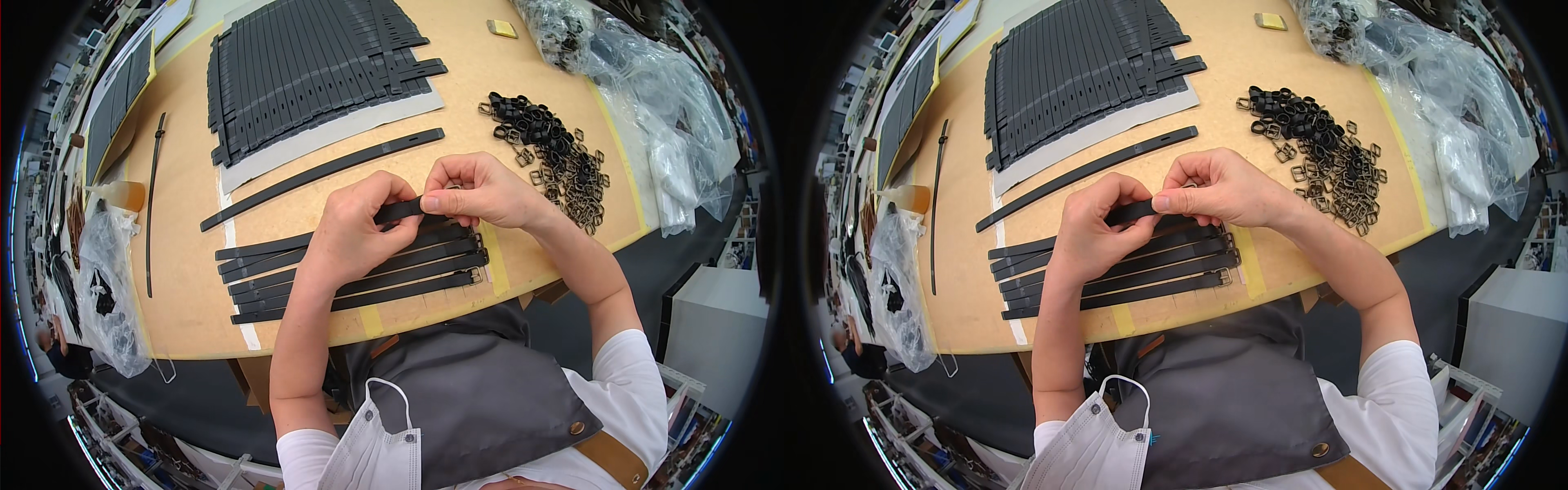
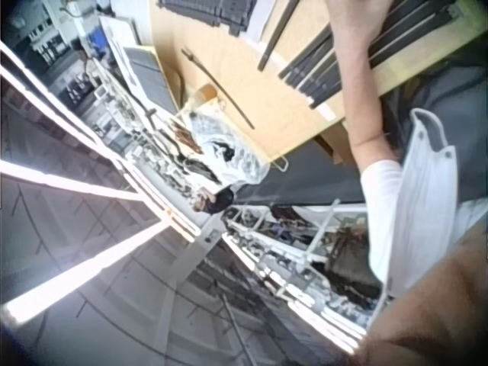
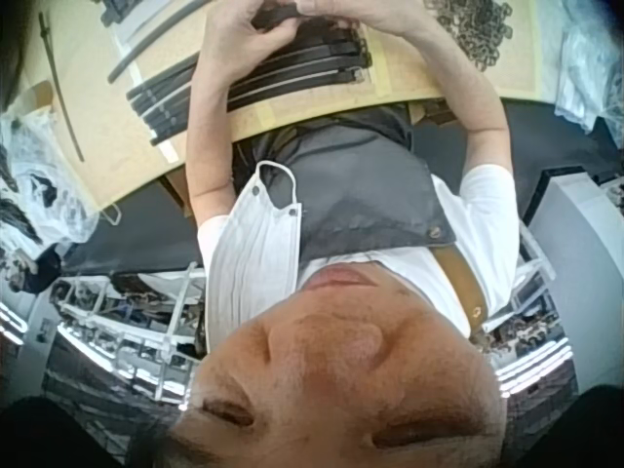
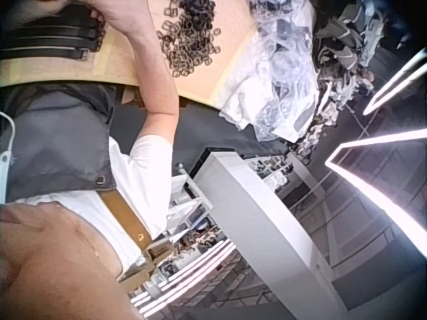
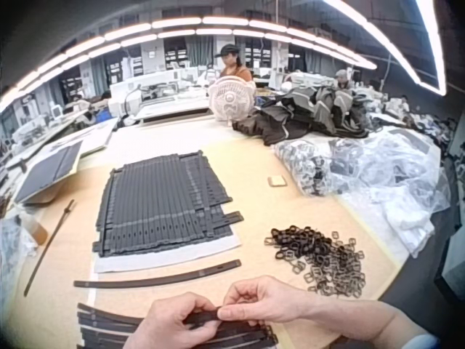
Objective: The person repeatedly picks up black leather straps and metal buckles from a workbench, inserts the buckle prong through the strap's end, and secures it by hand. Completed straps are placed in a growing stack on the table.
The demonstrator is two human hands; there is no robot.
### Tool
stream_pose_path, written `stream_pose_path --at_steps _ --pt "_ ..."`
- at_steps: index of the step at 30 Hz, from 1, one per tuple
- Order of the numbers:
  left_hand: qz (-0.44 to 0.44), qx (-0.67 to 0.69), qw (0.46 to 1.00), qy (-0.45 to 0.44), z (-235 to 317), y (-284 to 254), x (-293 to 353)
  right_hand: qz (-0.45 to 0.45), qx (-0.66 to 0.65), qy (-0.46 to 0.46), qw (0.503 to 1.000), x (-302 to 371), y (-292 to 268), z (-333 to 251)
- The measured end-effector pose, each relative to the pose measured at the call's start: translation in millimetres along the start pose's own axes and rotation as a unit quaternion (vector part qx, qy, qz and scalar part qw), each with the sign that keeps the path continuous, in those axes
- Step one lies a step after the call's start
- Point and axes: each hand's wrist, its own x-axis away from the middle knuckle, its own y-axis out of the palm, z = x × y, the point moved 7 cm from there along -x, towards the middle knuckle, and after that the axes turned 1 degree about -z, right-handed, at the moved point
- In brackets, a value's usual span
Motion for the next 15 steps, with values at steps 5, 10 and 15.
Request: stream_pose_path --at_steps 5,10,15 --pt "0.004 -0.004 1.0 0.008 1.0 -0.1 0.1 0.002 0.002 0.001 1.0 -0.2 0.7 -0.1" --pt "-0.005 -0.007 1.0 -0.002 3.2 -0.6 -0.1 0.011 0.007 -0.021 1.0 -0.7 0.3 0.6" --pt "-0.008 -0.016 1.0 0.009 3.5 0.2 0.8 0.023 0.009 -0.036 0.999 0.3 3.1 -0.2"
